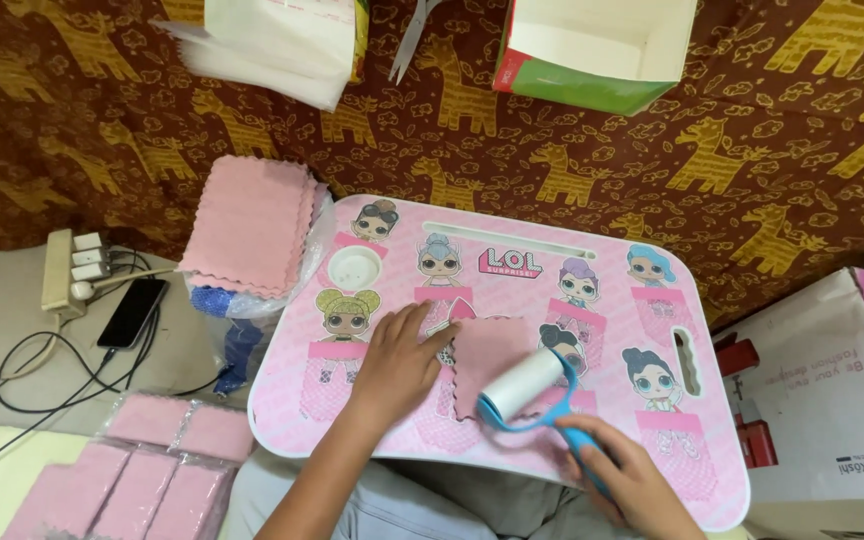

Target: The person uses a lint roller to remove debris from several small pieces of fabric on a small table.

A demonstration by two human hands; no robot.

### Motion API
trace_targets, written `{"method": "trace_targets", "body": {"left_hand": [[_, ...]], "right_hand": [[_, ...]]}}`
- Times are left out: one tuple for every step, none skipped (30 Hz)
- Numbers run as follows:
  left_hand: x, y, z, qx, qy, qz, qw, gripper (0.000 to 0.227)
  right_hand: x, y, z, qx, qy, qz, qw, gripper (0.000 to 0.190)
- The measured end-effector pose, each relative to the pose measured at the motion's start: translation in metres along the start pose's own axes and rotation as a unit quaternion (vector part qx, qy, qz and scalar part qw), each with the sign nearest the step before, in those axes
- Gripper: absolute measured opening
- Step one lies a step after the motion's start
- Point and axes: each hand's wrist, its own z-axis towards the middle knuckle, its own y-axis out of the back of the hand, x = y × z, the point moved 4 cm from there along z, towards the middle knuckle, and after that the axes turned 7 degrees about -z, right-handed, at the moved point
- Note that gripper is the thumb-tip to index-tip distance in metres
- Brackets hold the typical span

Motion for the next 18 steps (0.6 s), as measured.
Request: {"method": "trace_targets", "body": {"left_hand": [[0.002, -0.001, -0.001, 0.008, 0.009, -0.012, 1.000, 0.049], [0.003, -0.001, 0.000, 0.006, 0.009, -0.010, 1.000, 0.049], [0.005, 0.000, 0.000, 0.008, 0.018, -0.024, 1.000, 0.053], [0.007, 0.000, 0.000, 0.009, 0.027, -0.037, 0.999, 0.058], [0.008, 0.001, 0.000, 0.009, 0.028, -0.035, 0.999, 0.058], [0.009, 0.002, 0.001, 0.013, 0.042, -0.050, 0.998, 0.059], [0.011, 0.002, 0.002, 0.017, 0.056, -0.065, 0.996, 0.060], [0.010, 0.004, 0.003, 0.017, 0.056, -0.064, 0.996, 0.060], [0.010, 0.007, 0.003, 0.002, 0.054, -0.090, 0.994, 0.056], [0.010, 0.009, 0.004, -0.012, 0.053, -0.115, 0.992, 0.053], [0.009, 0.010, 0.004, -0.012, 0.053, -0.115, 0.992, 0.053], [0.009, 0.008, 0.005, 0.011, 0.067, -0.104, 0.992, 0.053], [0.009, 0.006, 0.004, 0.034, 0.082, -0.093, 0.992, 0.052], [0.008, 0.006, 0.003, 0.034, 0.084, -0.094, 0.991, 0.052], [0.004, 0.005, 0.003, 0.041, 0.053, -0.064, 0.996, 0.051], [0.000, 0.004, 0.003, 0.047, 0.022, -0.034, 0.998, 0.050], [0.002, 0.001, 0.001, 0.049, 0.022, -0.035, 0.998, 0.050], [0.002, -0.001, 0.000, 0.047, 0.014, -0.019, 0.999, 0.052]], "right_hand": [[0.022, -0.004, 0.005, 0.013, 0.011, -0.044, 0.999, 0.041], [0.037, -0.010, 0.015, 0.015, 0.013, -0.044, 0.999, 0.041], [0.053, -0.017, 0.026, 0.027, 0.028, -0.060, 0.997, 0.041], [0.069, -0.025, 0.037, 0.039, 0.043, -0.076, 0.995, 0.042], [0.077, -0.032, 0.044, 0.041, 0.044, -0.076, 0.995, 0.042], [0.088, -0.040, 0.051, 0.061, 0.081, -0.076, 0.992, 0.040], [0.099, -0.047, 0.057, 0.080, 0.117, -0.076, 0.987, 0.039], [0.103, -0.050, 0.058, 0.081, 0.118, -0.075, 0.987, 0.039], [0.105, -0.052, 0.058, 0.078, 0.096, -0.068, 0.990, 0.040], [0.108, -0.054, 0.058, 0.075, 0.073, -0.061, 0.993, 0.042], [0.098, -0.050, 0.057, 0.075, 0.073, -0.061, 0.993, 0.042], [0.090, -0.046, 0.056, 0.072, 0.087, -0.060, 0.992, 0.041], [0.081, -0.042, 0.054, 0.071, 0.101, -0.059, 0.991, 0.040], [0.076, -0.039, 0.044, 0.071, 0.100, -0.060, 0.991, 0.040], [0.067, -0.033, 0.033, 0.046, 0.062, -0.056, 0.995, 0.041], [0.058, -0.026, 0.023, 0.021, 0.024, -0.052, 0.998, 0.041], [0.037, -0.020, 0.016, 0.019, 0.022, -0.052, 0.998, 0.041], [0.015, -0.012, 0.009, 0.006, 0.005, -0.050, 0.999, 0.041]]}}
